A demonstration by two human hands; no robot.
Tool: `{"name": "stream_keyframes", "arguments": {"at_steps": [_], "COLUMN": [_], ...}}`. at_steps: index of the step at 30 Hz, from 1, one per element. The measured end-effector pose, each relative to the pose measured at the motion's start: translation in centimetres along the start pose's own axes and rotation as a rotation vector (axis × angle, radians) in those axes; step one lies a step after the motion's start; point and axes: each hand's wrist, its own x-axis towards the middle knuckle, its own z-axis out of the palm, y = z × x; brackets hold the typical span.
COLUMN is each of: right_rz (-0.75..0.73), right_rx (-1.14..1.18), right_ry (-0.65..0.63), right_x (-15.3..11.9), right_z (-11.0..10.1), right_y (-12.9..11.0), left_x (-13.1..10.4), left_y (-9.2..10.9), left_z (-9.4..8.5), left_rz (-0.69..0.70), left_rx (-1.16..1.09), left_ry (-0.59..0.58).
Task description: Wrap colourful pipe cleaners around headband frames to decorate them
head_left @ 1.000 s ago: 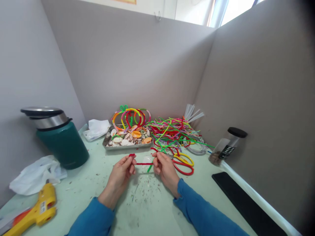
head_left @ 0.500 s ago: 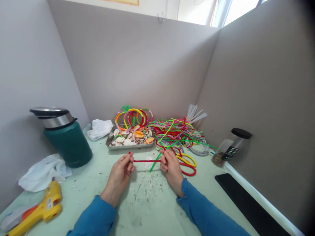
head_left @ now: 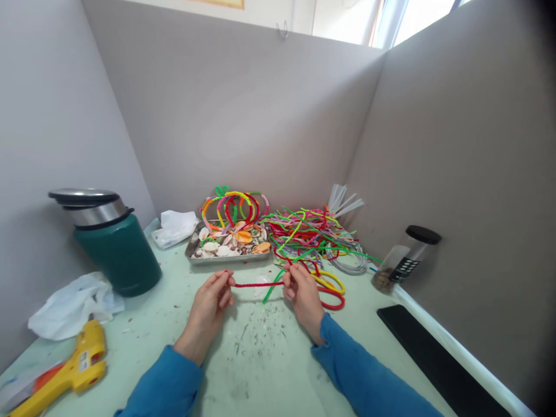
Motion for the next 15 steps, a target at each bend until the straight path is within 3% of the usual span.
{"name": "stream_keyframes", "arguments": {"at_steps": [15], "right_rz": [-0.068], "right_rx": [0.043], "right_ry": [0.034], "right_x": [0.8], "right_z": [-0.79], "right_y": [-0.25], "left_x": [0.14], "left_y": [0.01], "left_z": [-0.04], "left_rz": [0.07], "left_rx": [0.056], "left_ry": [0.056]}}
